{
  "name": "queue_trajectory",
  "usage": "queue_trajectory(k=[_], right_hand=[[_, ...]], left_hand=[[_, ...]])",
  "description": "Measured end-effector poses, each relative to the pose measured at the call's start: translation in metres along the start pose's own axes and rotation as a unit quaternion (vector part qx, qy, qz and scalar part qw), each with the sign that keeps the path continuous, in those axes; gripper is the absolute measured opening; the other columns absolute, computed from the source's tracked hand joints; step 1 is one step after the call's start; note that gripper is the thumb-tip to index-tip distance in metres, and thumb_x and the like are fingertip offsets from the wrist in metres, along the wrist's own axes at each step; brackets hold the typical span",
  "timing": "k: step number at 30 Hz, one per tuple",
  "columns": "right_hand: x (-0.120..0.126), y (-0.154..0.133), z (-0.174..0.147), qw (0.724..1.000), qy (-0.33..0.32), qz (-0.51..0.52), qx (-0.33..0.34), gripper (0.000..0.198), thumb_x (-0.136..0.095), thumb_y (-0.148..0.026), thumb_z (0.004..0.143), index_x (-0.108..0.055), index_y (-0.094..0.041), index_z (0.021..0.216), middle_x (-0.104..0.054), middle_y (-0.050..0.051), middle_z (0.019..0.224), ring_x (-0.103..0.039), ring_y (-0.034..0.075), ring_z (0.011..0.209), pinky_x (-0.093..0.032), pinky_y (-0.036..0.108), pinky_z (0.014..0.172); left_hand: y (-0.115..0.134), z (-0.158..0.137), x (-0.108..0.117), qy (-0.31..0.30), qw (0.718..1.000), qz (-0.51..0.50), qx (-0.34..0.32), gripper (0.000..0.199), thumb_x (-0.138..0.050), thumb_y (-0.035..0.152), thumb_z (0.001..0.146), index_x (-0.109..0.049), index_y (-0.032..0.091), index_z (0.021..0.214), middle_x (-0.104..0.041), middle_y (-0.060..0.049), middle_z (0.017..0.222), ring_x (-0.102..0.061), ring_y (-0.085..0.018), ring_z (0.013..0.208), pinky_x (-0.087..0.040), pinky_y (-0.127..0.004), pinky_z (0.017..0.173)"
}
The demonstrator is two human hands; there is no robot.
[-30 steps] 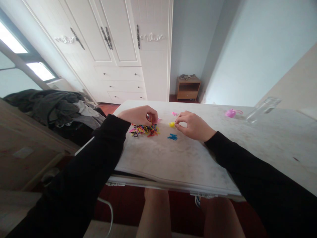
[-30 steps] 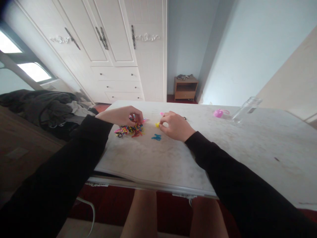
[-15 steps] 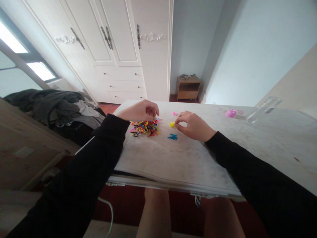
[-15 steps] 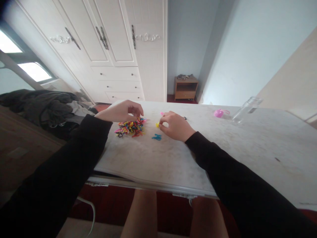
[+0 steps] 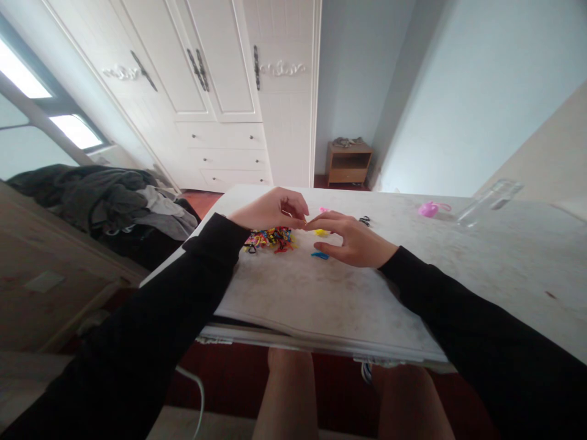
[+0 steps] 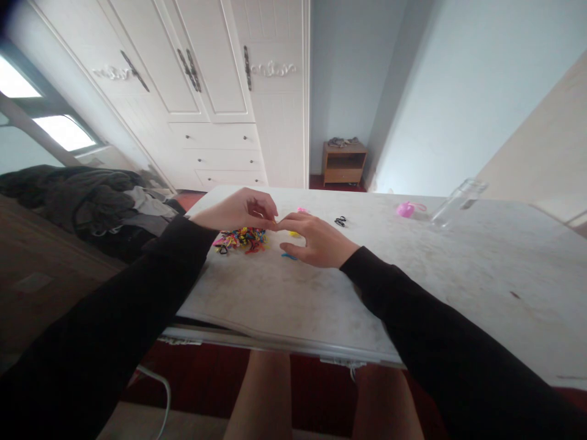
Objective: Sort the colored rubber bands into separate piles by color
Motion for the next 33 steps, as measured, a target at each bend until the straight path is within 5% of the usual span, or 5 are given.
queue_trajectory(k=[7, 12, 25, 33], right_hand=[[0.003, 0.006, 0.000, 0.999, 0.030, -0.013, -0.008, 0.030, -0.064, -0.026, 0.099, -0.076, -0.020, 0.125, -0.079, 0.011, 0.124, -0.071, 0.028, 0.118, -0.051, 0.053, 0.115], [0.009, 0.013, -0.001, 0.997, 0.060, -0.034, -0.040, 0.029, -0.064, -0.018, 0.094, -0.081, -0.020, 0.118, -0.081, 0.011, 0.115, -0.070, 0.029, 0.117, -0.058, 0.047, 0.099], [0.018, 0.026, -0.003, 0.987, 0.082, -0.079, -0.116, 0.018, -0.063, -0.018, 0.092, -0.081, -0.018, 0.092, -0.080, 0.009, 0.091, -0.069, 0.023, 0.088, -0.053, 0.036, 0.081], [0.016, 0.043, -0.007, 0.978, 0.066, -0.113, -0.164, 0.016, -0.063, -0.020, 0.089, -0.079, -0.019, 0.086, -0.080, 0.009, 0.090, -0.068, 0.025, 0.088, -0.051, 0.038, 0.082]], left_hand=[[-0.004, 0.001, 0.002, 0.006, 1.000, -0.024, 0.007, 0.023, -0.089, 0.025, 0.074, -0.074, 0.016, 0.087, -0.078, -0.003, 0.079, -0.076, -0.015, 0.074, -0.060, -0.026, 0.068], [-0.007, 0.002, 0.002, 0.007, 0.999, -0.039, 0.014, 0.027, -0.091, 0.029, 0.073, -0.072, 0.017, 0.086, -0.079, -0.003, 0.079, -0.079, -0.017, 0.077, -0.063, -0.029, 0.072], [-0.004, 0.000, 0.012, 0.051, 0.998, -0.014, 0.018, 0.028, -0.092, 0.029, 0.071, -0.071, 0.015, 0.083, -0.079, -0.006, 0.084, -0.079, -0.018, 0.079, -0.066, -0.032, 0.076], [-0.007, 0.003, 0.016, 0.075, 0.997, 0.007, 0.003, 0.027, -0.092, 0.030, 0.072, -0.071, 0.016, 0.083, -0.079, -0.006, 0.083, -0.076, -0.016, 0.078, -0.063, -0.030, 0.075]])
Point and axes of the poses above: each hand's wrist, its own z-axis towards the middle knuckle, its own x-axis out of the back of the hand, y = z × x, the point moved 9 cm from there along z, towards the middle knuckle
